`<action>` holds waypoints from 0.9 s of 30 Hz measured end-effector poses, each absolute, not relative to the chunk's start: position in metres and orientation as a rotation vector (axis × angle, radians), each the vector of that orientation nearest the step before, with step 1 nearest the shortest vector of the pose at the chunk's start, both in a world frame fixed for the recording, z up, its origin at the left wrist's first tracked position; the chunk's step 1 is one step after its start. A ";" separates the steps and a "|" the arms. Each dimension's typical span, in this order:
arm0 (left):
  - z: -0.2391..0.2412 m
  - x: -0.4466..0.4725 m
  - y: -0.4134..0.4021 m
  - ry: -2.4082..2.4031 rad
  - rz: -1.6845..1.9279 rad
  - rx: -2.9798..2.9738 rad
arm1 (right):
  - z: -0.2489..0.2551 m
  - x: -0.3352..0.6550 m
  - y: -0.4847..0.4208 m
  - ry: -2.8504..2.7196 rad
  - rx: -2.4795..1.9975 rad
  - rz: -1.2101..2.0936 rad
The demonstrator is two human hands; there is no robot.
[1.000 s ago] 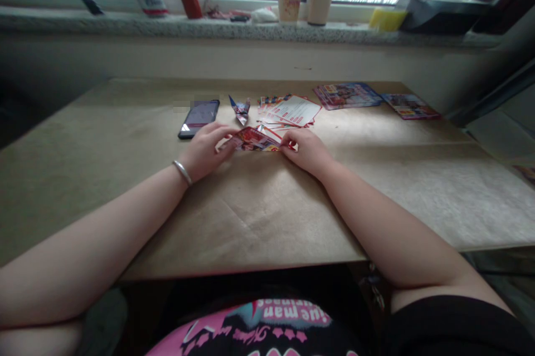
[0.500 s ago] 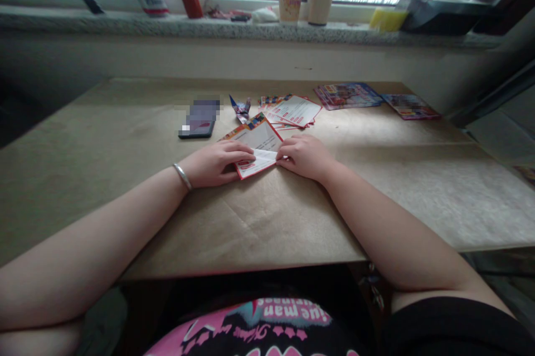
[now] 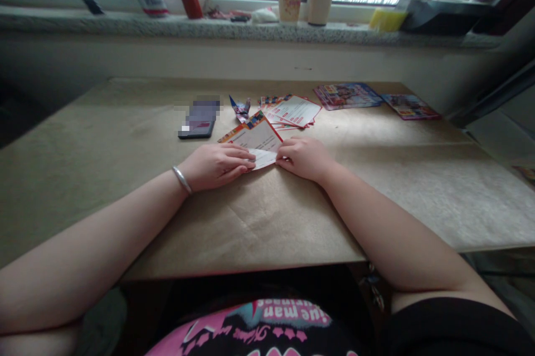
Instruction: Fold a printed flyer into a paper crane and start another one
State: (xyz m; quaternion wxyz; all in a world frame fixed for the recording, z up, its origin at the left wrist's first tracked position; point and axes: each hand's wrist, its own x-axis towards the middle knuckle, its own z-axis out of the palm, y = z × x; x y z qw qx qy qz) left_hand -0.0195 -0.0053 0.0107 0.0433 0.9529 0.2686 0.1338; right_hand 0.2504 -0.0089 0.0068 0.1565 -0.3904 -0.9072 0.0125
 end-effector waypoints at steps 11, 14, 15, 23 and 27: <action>0.010 -0.018 -0.010 1.030 0.397 2.939 | 0.006 0.248 -0.010 -2.574 -1.194 -0.001; 0.008 -0.015 -0.007 1.244 0.424 2.886 | 0.005 0.248 -0.009 -2.569 -1.210 -0.030; 0.007 -0.014 -0.005 1.308 0.444 2.859 | 0.004 0.248 -0.009 -2.555 -1.218 -0.037; -0.002 -0.009 0.005 1.361 0.613 2.734 | 0.002 0.248 -0.008 -2.543 -1.082 -0.038; -0.006 -0.009 0.009 1.337 0.646 2.728 | -0.001 0.246 -0.006 -2.569 -1.003 -0.052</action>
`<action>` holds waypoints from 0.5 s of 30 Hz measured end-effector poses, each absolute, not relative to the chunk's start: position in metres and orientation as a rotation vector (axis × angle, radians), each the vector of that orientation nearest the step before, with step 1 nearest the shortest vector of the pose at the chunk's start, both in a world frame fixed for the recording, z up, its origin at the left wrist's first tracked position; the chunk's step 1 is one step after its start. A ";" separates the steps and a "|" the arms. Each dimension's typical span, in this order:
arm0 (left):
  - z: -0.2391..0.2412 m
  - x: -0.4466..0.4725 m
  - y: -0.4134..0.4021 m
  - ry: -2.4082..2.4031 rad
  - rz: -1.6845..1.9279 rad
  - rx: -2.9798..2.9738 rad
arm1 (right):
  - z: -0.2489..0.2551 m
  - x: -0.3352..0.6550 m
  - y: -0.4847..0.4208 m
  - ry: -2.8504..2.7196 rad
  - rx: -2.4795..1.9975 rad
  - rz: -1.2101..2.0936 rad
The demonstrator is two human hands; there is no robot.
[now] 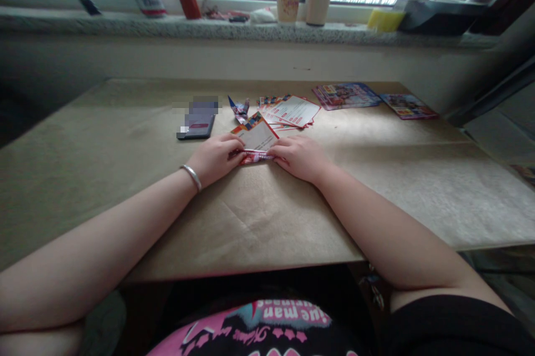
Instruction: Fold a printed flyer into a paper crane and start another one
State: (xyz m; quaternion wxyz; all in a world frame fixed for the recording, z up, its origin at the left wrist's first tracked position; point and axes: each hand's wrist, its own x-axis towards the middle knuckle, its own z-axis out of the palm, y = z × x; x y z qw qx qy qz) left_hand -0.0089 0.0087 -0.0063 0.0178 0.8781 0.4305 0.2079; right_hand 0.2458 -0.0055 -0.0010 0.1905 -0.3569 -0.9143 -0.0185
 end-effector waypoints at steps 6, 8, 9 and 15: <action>-0.009 -0.009 0.012 1.366 0.657 2.721 | -0.005 0.242 -0.002 -2.610 -0.959 -0.046; -0.008 -0.010 0.010 1.381 0.688 2.716 | -0.004 0.240 -0.001 -2.614 -0.952 -0.059; -0.006 -0.010 0.009 1.363 0.708 2.726 | -0.004 0.240 -0.001 -2.613 -0.952 -0.062; 0.002 -0.012 -0.004 1.085 0.533 2.964 | -0.006 0.239 0.000 -2.599 -0.971 -0.067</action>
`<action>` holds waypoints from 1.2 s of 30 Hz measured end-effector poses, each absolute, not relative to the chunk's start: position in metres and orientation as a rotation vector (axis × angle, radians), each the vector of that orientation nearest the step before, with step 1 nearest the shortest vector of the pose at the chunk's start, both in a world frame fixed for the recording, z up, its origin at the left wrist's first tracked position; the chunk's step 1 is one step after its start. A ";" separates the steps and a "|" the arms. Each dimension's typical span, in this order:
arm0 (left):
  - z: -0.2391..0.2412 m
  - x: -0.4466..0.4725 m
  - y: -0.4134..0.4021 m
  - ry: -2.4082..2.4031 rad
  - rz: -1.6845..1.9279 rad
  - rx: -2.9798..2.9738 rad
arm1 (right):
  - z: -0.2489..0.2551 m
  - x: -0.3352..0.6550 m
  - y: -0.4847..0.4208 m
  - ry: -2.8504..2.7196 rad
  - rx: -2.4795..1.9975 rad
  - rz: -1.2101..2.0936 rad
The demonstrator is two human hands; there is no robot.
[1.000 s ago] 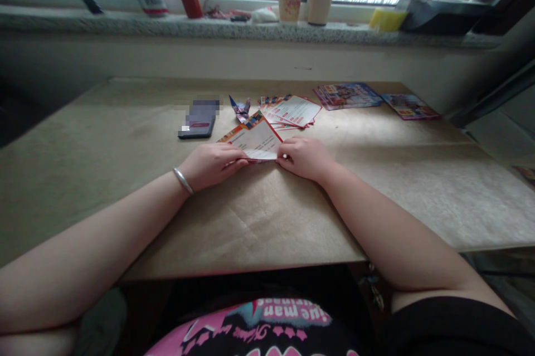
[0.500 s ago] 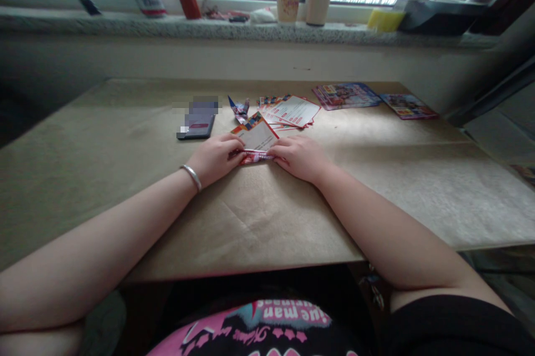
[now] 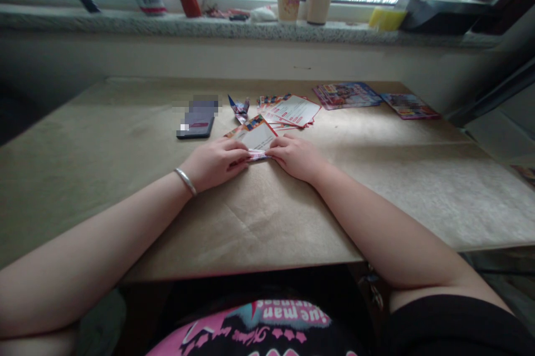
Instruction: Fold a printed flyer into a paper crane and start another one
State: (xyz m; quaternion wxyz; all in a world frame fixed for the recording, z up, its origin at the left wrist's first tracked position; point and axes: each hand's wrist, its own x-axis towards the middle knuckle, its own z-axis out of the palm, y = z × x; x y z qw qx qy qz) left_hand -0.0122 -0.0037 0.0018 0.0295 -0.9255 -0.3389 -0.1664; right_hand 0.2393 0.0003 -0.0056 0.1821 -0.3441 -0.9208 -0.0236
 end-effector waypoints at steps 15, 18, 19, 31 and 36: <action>-0.009 -0.013 0.004 -1.040 -0.495 -2.850 | -0.010 0.240 0.001 -2.530 -0.905 -0.047; -0.009 -0.012 0.004 -1.014 -0.489 -2.831 | -0.013 0.240 0.003 -2.526 -0.909 -0.074; -0.009 -0.012 0.004 -1.008 -0.492 -2.827 | -0.014 0.240 0.004 -2.528 -0.914 -0.078; -0.010 -0.012 0.005 -1.004 -0.480 -2.784 | -0.013 0.238 0.002 -2.532 -0.949 -0.066; -0.009 -0.012 0.004 -1.061 -0.484 -2.742 | -0.012 0.237 0.002 -2.531 -0.981 -0.041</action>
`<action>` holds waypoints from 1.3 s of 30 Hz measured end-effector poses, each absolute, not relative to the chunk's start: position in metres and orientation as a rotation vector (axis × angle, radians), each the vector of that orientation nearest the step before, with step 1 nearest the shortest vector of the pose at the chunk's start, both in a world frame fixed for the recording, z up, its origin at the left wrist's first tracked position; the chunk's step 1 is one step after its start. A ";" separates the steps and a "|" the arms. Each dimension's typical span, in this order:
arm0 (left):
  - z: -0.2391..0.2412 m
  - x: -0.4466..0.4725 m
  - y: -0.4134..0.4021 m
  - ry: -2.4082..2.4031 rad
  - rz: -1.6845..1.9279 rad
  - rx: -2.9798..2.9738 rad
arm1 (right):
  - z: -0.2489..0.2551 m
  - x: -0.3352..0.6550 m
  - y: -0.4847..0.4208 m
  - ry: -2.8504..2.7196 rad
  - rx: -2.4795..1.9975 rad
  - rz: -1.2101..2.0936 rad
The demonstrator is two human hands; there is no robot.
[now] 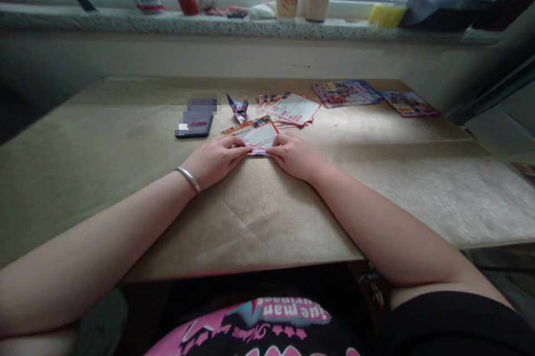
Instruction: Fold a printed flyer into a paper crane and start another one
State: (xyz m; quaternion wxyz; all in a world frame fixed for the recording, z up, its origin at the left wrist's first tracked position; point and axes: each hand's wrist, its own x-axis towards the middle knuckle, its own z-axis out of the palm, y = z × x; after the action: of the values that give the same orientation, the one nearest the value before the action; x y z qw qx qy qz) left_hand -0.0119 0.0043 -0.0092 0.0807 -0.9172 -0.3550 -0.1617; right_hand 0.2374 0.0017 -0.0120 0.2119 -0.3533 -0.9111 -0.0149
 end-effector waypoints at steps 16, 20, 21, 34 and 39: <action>-0.010 -0.014 0.009 -1.095 -0.440 -2.777 | -0.009 0.237 0.001 -2.530 -1.064 -0.061; -0.004 -0.007 0.000 -1.188 -0.328 -2.726 | -0.006 0.240 -0.001 -2.523 -1.084 -0.032; -0.003 -0.006 -0.002 -1.213 -0.303 -2.718 | -0.006 0.241 -0.002 -2.522 -1.082 -0.026; 0.004 0.005 -0.017 -1.261 -0.150 -2.698 | -0.006 0.240 -0.002 -2.512 -1.094 -0.023; 0.005 0.007 -0.022 -1.271 -0.071 -2.653 | -0.005 0.240 -0.001 -2.513 -1.087 -0.007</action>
State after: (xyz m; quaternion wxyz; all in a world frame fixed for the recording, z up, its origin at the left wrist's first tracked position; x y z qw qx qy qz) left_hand 0.0071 -0.0222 0.0048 0.0992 -0.8972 -0.4297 -0.0239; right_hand 0.2403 -0.0013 -0.0054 0.2006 -0.3889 -0.8992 -0.0025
